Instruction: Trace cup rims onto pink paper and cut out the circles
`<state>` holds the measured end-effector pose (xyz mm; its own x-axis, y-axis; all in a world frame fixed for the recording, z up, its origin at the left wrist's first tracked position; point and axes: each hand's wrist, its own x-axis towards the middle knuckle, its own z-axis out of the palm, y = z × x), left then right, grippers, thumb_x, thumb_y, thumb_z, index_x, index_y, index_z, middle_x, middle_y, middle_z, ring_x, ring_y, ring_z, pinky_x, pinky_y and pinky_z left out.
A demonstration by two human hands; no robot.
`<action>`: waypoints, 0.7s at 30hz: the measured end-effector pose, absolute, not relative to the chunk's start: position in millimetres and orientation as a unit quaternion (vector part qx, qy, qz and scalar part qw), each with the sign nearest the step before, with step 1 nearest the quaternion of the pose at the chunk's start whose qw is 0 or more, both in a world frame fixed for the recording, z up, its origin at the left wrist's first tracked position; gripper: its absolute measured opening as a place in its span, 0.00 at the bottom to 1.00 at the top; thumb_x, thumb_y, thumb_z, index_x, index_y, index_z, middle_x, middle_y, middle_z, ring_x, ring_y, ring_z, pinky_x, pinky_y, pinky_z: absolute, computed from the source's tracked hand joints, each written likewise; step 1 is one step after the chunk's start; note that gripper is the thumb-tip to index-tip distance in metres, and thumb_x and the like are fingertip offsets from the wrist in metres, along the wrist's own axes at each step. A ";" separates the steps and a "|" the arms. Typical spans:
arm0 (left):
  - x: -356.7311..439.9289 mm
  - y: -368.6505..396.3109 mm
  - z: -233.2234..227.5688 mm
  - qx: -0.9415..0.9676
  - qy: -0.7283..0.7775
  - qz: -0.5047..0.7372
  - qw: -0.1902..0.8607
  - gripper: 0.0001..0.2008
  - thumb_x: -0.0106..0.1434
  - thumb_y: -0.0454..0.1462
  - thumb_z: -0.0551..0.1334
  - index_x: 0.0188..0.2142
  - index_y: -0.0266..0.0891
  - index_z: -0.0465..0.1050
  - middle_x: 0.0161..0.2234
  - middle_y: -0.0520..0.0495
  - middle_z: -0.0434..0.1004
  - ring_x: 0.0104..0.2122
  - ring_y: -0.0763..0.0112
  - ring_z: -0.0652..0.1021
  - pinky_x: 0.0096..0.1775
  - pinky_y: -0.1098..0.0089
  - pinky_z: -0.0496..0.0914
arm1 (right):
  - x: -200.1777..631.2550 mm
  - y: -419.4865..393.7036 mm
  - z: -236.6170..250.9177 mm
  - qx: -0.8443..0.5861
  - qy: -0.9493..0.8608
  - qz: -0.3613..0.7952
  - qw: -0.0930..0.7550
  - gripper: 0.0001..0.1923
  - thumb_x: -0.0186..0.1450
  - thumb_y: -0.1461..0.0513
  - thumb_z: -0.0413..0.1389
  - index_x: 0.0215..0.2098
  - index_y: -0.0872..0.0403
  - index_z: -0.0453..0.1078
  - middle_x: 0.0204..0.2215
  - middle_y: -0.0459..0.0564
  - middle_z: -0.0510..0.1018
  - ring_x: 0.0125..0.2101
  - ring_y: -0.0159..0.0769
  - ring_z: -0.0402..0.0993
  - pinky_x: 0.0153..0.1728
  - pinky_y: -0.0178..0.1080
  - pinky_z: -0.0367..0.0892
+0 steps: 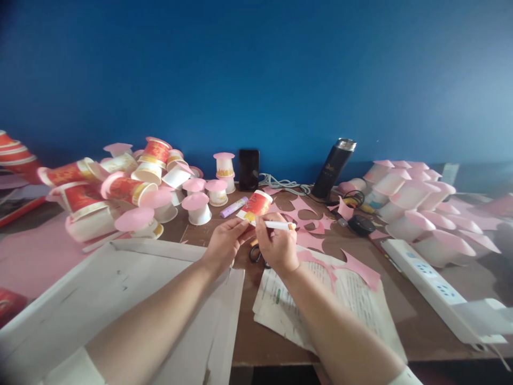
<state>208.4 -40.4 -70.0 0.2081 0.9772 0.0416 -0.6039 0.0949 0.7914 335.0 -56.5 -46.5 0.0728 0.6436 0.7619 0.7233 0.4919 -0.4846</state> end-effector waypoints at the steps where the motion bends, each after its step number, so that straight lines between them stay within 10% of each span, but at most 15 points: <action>1: 208.1 -39.9 -69.7 0.347 0.263 0.576 0.692 0.12 0.51 0.42 0.69 0.29 0.34 0.77 0.31 0.45 0.78 0.34 0.70 0.77 0.48 0.63 0.68 | 335.1 -56.5 -46.7 -0.506 -0.677 -0.043 0.533 0.09 0.64 0.60 0.53 0.28 0.53 0.69 0.23 0.46 0.75 0.23 0.32 0.71 0.27 0.34 0.65; 21: 205.0 -41.4 -63.5 0.293 0.251 0.587 0.712 0.08 0.53 0.37 0.69 0.28 0.32 0.75 0.29 0.47 0.76 0.34 0.74 0.77 0.45 0.70 0.70 | 335.4 -56.9 -47.4 -0.506 -0.686 -0.025 0.523 0.11 0.65 0.58 0.52 0.27 0.54 0.68 0.24 0.47 0.74 0.24 0.32 0.70 0.28 0.36 0.64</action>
<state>205.0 -41.4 -63.5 0.1852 0.9826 -0.0131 -0.6884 0.1392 0.7119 335.4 -56.9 -47.4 0.0581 0.6674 0.7425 0.7206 0.4866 -0.4939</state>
